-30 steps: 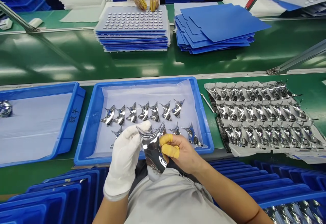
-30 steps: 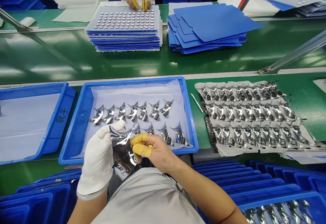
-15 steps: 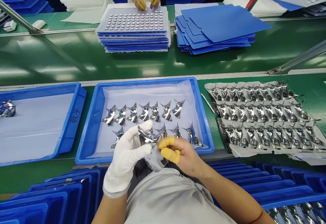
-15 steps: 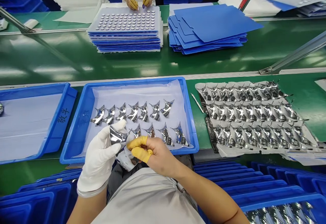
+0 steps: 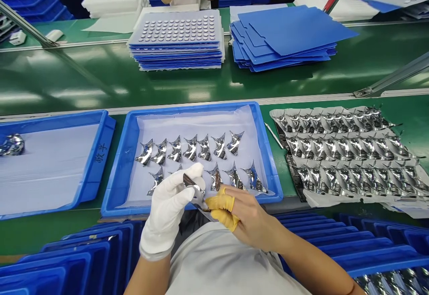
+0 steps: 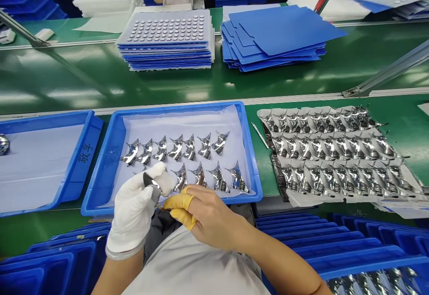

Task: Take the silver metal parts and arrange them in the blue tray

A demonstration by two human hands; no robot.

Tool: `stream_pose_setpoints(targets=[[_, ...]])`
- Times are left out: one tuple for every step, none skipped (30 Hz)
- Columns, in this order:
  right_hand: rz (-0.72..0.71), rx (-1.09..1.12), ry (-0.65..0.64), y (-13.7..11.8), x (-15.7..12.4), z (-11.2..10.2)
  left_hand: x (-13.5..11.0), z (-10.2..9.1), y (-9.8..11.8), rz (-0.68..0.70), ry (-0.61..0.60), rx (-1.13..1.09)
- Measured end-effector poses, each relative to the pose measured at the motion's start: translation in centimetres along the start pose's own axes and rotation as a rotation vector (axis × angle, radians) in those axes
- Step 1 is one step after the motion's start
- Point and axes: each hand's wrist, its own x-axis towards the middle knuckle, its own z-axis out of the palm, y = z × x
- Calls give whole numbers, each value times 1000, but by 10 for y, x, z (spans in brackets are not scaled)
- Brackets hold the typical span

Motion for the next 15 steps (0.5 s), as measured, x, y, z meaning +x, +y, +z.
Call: stream_pose_setpoints(targets=[[-6,-5,0,-1,0,0,0,0,0,-16,0,-10],[-11,-6,-1,-1,0,-1,0,0,1,-25,0,-20],[-18,-6,-3,-2,0,-1,0,1,2,-29,-2,-27],[-21,-6,-4,-3,0,-2,1,2,3,-25,-4,-29],[-24,-8,-4,-4,0,-2,1,3,5,-19,-5,-20],[-22,-15,-7,-4,0,-2,2,5,7,-9,5,0],[-20,-28,-14,-5,0,-2,2,6,9,-9,26,36],[-19,-45,-21,-5,-1,-2,2,8,12,-17,55,81],[-21,-63,-28,-5,-1,-1,3,9,14,-31,93,128],[-25,-81,-33,-4,-2,0,3,11,15,-46,139,171],[-30,-96,-35,-4,-2,0,3,12,17,-59,185,205],[-30,-105,-34,-3,-3,1,3,13,18,-67,224,227],[-22,-103,-33,-2,-3,1,3,13,18,-71,251,236],[-8,-86,-31,-2,-4,2,2,13,18,-70,269,231],[8,-53,-26,-1,-4,2,2,12,18,-73,272,222]])
